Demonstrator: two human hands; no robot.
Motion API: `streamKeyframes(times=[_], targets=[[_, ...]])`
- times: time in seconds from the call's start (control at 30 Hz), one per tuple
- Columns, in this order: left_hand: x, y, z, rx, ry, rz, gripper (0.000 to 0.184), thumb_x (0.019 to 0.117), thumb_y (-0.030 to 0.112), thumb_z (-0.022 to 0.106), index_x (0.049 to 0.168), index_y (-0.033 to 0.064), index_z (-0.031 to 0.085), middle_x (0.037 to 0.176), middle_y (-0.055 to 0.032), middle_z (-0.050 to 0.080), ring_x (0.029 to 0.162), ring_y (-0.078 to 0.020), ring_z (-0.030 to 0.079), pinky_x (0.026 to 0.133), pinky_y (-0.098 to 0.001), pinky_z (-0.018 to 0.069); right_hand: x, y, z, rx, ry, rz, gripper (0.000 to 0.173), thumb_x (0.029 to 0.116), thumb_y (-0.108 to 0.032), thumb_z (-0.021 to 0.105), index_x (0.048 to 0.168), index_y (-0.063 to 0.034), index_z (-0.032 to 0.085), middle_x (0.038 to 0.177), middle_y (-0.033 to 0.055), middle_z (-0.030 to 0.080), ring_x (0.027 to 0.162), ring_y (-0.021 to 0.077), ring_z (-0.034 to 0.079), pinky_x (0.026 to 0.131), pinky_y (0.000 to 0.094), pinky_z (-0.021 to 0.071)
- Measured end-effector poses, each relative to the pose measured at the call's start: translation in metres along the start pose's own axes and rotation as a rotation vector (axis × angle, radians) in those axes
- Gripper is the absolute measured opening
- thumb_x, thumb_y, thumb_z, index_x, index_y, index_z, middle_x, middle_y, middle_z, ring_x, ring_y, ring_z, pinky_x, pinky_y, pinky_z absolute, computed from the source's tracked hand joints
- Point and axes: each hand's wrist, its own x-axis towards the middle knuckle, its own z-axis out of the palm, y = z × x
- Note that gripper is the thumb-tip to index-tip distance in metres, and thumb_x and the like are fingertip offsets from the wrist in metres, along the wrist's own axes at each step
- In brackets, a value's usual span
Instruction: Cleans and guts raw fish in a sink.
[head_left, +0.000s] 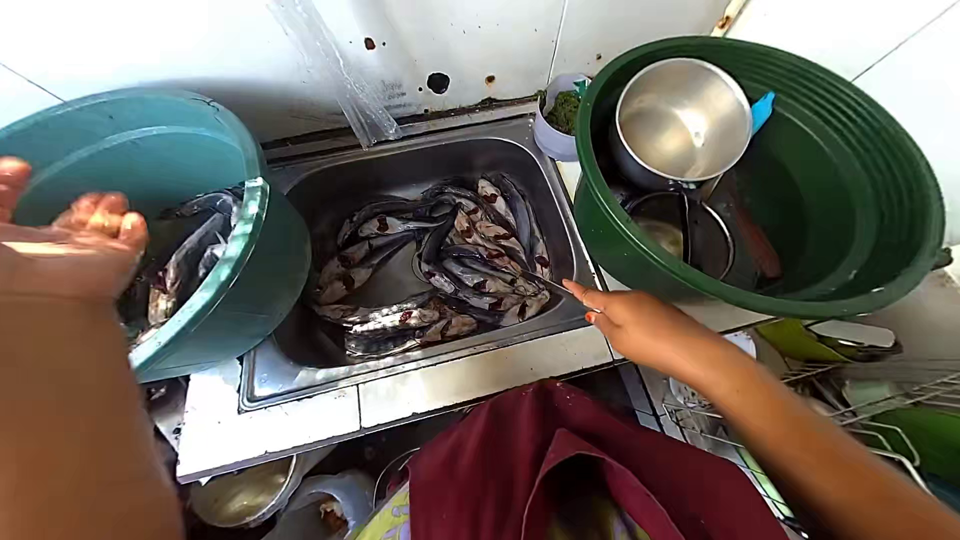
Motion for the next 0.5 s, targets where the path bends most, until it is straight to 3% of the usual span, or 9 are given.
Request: streamKeyframes(times=[0.07,0.13,0.17,0.23,0.27,0.33,0.43,0.5], targets=[[-0.060,0.027,0.053,-0.353,-0.098,0.113,0.028,0.1122,0.024,0.030,0.133,0.0152,0.046,0.115,0.0022,0.065,0.106,-0.0114,0.066,0.094,-0.0297,0.0529,0.007,0.002,0.016,0.081,0.021,0.000,0.053,0.1108,-0.021,0.040,0.163,-0.0216,0.032,0.126,0.0228,0.067,0.116,0.0392,0.065,0.102,0.0599,0.0483],[-0.117,0.022,0.103,-0.322,-0.302,0.318,0.021,0.1048,0.012,0.035,0.120,0.0161,0.048,0.106,0.0086,0.065,0.101,-0.0090,0.064,0.096,-0.0332,0.0531,0.013,0.004,0.029,0.179,0.048,0.011,0.053,0.1104,-0.019,0.040,0.163,-0.0207,0.033,0.127,0.0229,0.067,0.114,0.0379,0.066,0.101,0.0582,0.0485],[-0.133,0.005,0.123,-0.232,-0.396,0.352,0.021,0.0999,0.006,0.040,0.116,0.0122,0.051,0.102,0.0070,0.065,0.097,-0.0092,0.065,0.094,-0.0348,0.0547,0.015,0.006,0.034,0.216,0.055,0.015,0.053,0.1101,-0.018,0.040,0.163,-0.0207,0.033,0.129,0.0227,0.066,0.115,0.0373,0.066,0.103,0.0576,0.0482],[-0.142,-0.049,0.157,0.088,-0.651,0.327,0.026,0.0943,-0.005,0.044,0.117,-0.0063,0.057,0.108,-0.0120,0.069,0.099,-0.0199,0.069,0.094,-0.0425,0.0569,0.018,0.011,0.043,0.248,0.057,0.025,0.054,0.1099,-0.017,0.039,0.163,-0.0215,0.031,0.125,0.0227,0.067,0.108,0.0364,0.067,0.099,0.0566,0.0494],[-0.137,-0.082,0.171,0.296,-0.819,0.301,0.030,0.0939,-0.008,0.047,0.120,-0.0072,0.061,0.115,-0.0173,0.069,0.104,-0.0250,0.069,0.097,-0.0462,0.0560,0.018,0.013,0.046,0.253,0.055,0.032,0.054,0.1097,-0.016,0.040,0.163,-0.0213,0.032,0.124,0.0227,0.067,0.106,0.0360,0.067,0.097,0.0562,0.0501],[-0.123,-0.142,0.198,0.749,-1.104,0.317,0.039,0.0888,-0.009,0.060,0.127,0.0005,0.065,0.128,-0.0211,0.064,0.119,-0.0357,0.063,0.102,-0.0570,0.0503,0.016,0.014,0.050,0.271,0.052,0.046,0.054,0.1095,-0.016,0.040,0.163,-0.0206,0.032,0.126,0.0226,0.067,0.106,0.0351,0.067,0.098,0.0549,0.0500],[-0.112,-0.203,0.217,1.307,-1.166,0.361,0.054,0.0800,0.012,0.082,0.132,0.0105,0.066,0.138,-0.0264,0.056,0.127,-0.0493,0.052,0.095,-0.0697,0.0470,0.012,0.012,0.054,0.290,0.074,0.067,0.055,0.1092,-0.015,0.041,0.163,-0.0212,0.033,0.124,0.0219,0.067,0.103,0.0337,0.067,0.096,0.0532,0.0510],[-0.108,-0.213,0.221,1.419,-1.111,0.241,0.050,0.0861,0.012,0.076,0.135,0.0087,0.064,0.150,-0.0305,0.040,0.135,-0.0528,0.042,0.095,-0.0680,0.0490,0.011,0.009,0.057,0.305,0.078,0.085,0.055,0.1088,-0.014,0.041,0.163,-0.0221,0.033,0.122,0.0215,0.068,0.101,0.0334,0.067,0.095,0.0528,0.0512]])
